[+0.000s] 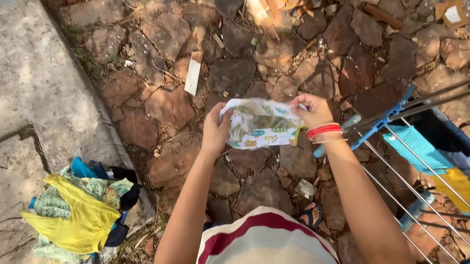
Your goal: Removing dried clothes from a laundry drying rack and piling them up.
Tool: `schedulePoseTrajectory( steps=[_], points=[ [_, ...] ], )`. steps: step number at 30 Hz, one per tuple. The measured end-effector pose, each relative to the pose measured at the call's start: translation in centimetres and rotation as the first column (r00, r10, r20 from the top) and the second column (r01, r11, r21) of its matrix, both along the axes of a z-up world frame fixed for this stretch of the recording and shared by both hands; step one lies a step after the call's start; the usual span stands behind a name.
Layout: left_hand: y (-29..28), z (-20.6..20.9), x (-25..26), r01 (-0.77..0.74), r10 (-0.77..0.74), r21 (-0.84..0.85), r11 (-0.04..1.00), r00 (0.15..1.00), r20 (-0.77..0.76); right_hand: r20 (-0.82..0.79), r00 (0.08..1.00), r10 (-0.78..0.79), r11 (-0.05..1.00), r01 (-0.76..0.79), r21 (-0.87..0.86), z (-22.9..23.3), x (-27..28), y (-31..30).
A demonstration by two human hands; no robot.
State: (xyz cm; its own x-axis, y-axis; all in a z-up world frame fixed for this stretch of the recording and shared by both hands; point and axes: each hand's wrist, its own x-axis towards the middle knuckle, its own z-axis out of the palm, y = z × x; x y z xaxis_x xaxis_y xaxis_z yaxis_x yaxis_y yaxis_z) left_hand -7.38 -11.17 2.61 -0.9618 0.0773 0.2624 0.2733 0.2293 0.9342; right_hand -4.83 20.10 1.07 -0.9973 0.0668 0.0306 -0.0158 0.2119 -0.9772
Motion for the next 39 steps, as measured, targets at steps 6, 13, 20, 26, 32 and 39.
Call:
schedulePoseTrajectory(
  steps=[6, 13, 20, 26, 32, 39],
  points=[
    [0.0, 4.1, -0.9, 0.054, -0.284, 0.528, 0.847, 0.887, 0.365, 0.208, 0.954, 0.216, 0.957, -0.249, 0.149, 8.5, 0.4, -6.1],
    [-2.2, 10.1, 1.4, 0.346, -0.102, -0.470, 0.812, 0.877, 0.469, 0.041, 0.997, 0.066, 0.769, -0.077, 0.635, 2.3, -1.3, -4.9],
    [-1.8, -3.1, 2.0, -0.008, -0.100, 0.296, 0.955, 0.933, 0.346, 0.019, 0.999, 0.031, 0.999, -0.030, -0.025, -1.7, 1.0, -8.3],
    [-1.3, 2.2, 5.0, -0.067, -0.031, 0.351, 0.934, 0.963, 0.267, 0.026, 0.993, 0.111, 0.882, -0.110, 0.459, 3.3, 2.8, -8.9],
    [-0.9, 3.2, 5.5, 0.030, 0.074, -0.377, 0.926, 0.963, 0.258, -0.092, 0.996, -0.014, 0.896, 0.053, 0.440, 3.7, 3.6, -9.2],
    [-0.5, -1.8, 4.6, -0.141, -0.075, 0.604, 0.784, 0.945, 0.318, 0.254, 0.906, -0.338, 0.786, 0.123, 0.606, -0.6, 3.8, -9.4]
  ],
)
